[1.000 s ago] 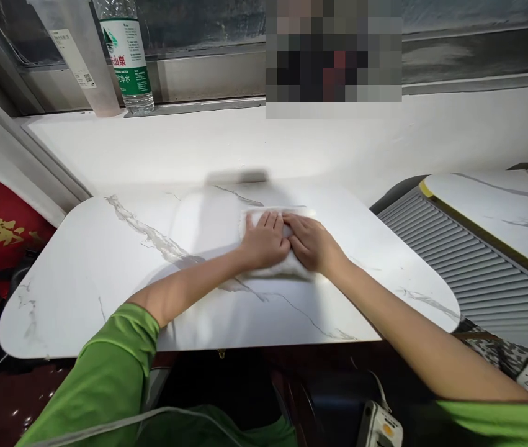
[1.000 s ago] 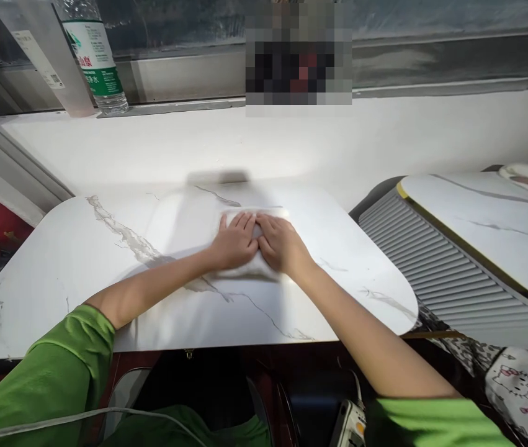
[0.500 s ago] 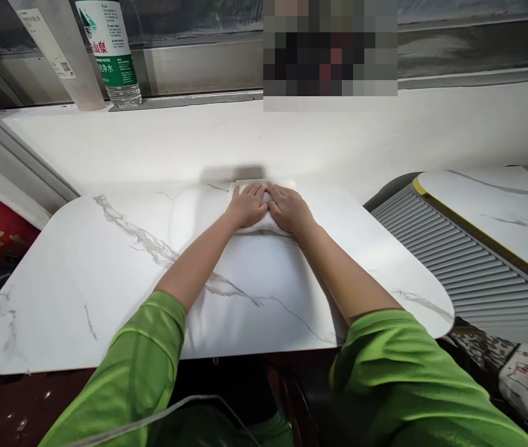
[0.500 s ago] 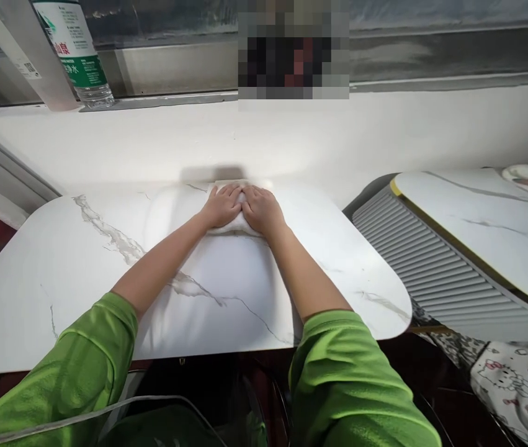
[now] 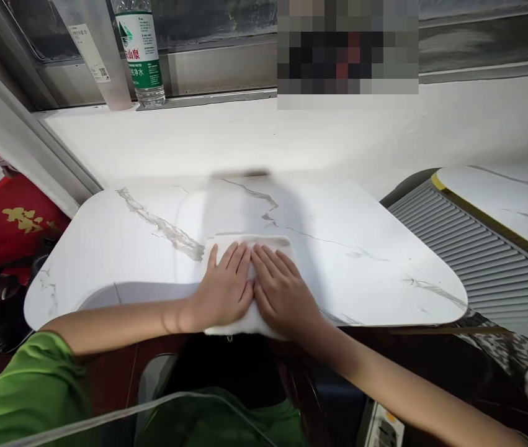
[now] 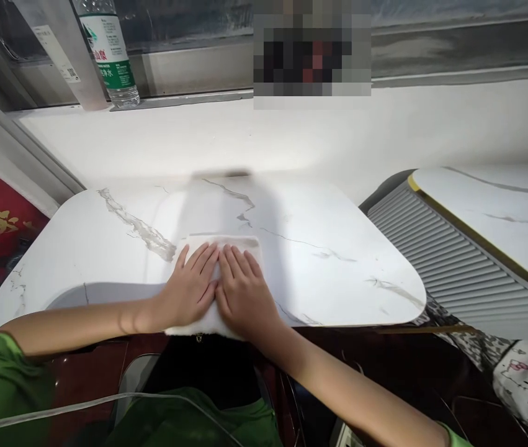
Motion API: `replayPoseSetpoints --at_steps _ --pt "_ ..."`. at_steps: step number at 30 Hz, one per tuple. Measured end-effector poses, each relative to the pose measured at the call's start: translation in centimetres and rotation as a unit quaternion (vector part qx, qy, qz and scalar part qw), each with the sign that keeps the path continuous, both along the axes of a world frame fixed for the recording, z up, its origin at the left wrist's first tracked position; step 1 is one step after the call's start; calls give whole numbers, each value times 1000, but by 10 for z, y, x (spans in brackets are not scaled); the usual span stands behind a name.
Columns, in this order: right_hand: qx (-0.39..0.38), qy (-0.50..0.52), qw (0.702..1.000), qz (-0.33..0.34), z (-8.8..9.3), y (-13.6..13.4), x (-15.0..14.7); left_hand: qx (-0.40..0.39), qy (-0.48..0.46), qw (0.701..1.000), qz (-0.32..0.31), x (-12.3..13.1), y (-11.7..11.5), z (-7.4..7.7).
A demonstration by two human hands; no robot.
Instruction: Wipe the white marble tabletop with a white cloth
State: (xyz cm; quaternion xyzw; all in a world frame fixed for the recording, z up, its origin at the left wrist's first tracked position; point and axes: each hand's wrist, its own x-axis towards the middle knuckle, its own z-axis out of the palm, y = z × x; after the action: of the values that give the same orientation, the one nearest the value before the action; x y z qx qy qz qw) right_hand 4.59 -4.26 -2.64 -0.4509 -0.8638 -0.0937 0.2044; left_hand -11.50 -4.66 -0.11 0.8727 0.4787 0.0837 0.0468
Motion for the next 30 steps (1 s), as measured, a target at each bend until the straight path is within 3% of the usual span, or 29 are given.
replayPoseSetpoints --at_steps 3,6,9,15,19,24,27,30 --pt "1 -6 1000 14 2 -10 -9 -4 5 1000 -4 -10 -11 2" --pt "-20 -11 1000 10 2 9 -12 -18 10 1000 4 -13 8 3" --pt "-60 -10 998 -11 2 52 -17 -23 7 1000 -2 -16 54 1" --pt "-111 28 991 -73 9 162 -41 -14 2 999 28 -25 171 -2" --pt "-117 56 987 -94 7 206 -52 -6 -5 999 34 -29 216 -2" --pt "-88 79 990 -79 -2 213 -51 0 -3 999 44 -30 216 -3" --pt "-86 73 992 -64 -3 193 -49 1 5 999 53 -31 193 -1" --pt "-86 55 994 -46 0 155 -51 4 9 998 54 -36 154 0"
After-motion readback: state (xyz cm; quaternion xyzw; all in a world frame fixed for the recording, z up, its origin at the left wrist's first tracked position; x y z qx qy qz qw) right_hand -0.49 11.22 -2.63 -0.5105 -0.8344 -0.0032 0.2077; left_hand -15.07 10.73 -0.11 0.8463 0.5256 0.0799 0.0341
